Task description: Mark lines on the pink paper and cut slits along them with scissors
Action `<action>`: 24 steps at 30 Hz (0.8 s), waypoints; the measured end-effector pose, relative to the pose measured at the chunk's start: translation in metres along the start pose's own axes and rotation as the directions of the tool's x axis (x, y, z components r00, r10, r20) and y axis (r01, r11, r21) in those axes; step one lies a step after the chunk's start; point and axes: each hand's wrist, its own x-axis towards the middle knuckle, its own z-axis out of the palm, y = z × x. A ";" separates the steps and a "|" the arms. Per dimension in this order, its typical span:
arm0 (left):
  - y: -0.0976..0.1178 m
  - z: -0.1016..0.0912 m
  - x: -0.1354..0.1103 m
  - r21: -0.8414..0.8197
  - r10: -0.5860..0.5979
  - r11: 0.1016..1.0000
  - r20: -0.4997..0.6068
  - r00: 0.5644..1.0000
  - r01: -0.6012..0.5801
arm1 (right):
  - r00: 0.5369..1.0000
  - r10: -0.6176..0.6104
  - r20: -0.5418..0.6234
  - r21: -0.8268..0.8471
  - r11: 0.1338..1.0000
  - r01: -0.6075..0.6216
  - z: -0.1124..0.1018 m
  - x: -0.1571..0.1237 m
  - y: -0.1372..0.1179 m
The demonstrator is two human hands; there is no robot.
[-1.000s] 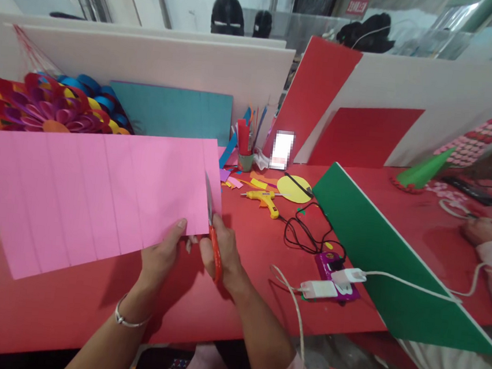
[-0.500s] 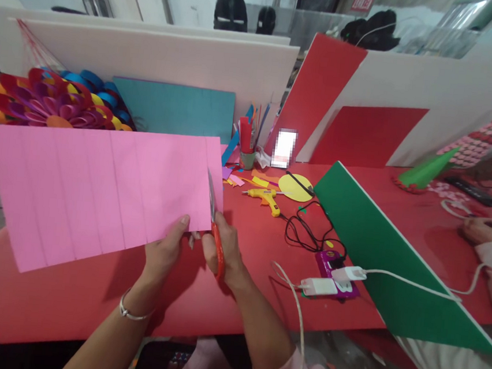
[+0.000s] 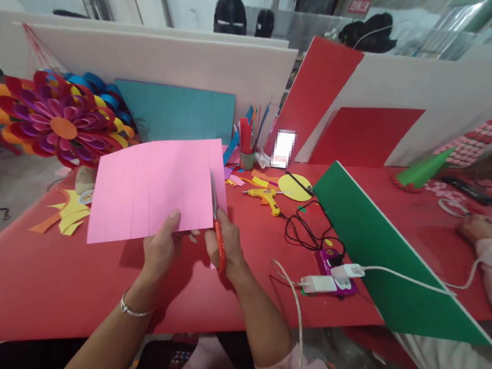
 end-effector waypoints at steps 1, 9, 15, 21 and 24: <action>0.000 0.000 0.001 0.000 -0.003 1.000 0.009 1.000 0.003 | 1.000 -0.017 -0.004 -0.010 1.000 0.017 0.000 0.000 0.001; -0.002 -0.002 0.001 -0.039 0.027 0.999 0.116 0.993 -0.022 | 0.989 -0.138 -0.059 -0.051 0.989 0.135 -0.003 0.000 0.008; 0.001 -0.007 -0.003 0.113 -0.024 0.994 0.070 0.997 0.016 | 0.979 -0.196 -0.059 -0.128 0.974 0.187 -0.006 0.005 0.000; 0.005 -0.004 -0.010 0.079 -0.042 0.996 0.107 0.993 0.033 | 0.962 -0.249 -0.112 -0.149 0.961 0.231 -0.004 0.006 0.004; 0.007 -0.001 -0.011 0.050 -0.014 0.999 0.160 0.987 0.006 | 0.963 -0.253 -0.097 -0.180 0.956 0.233 -0.006 0.005 0.007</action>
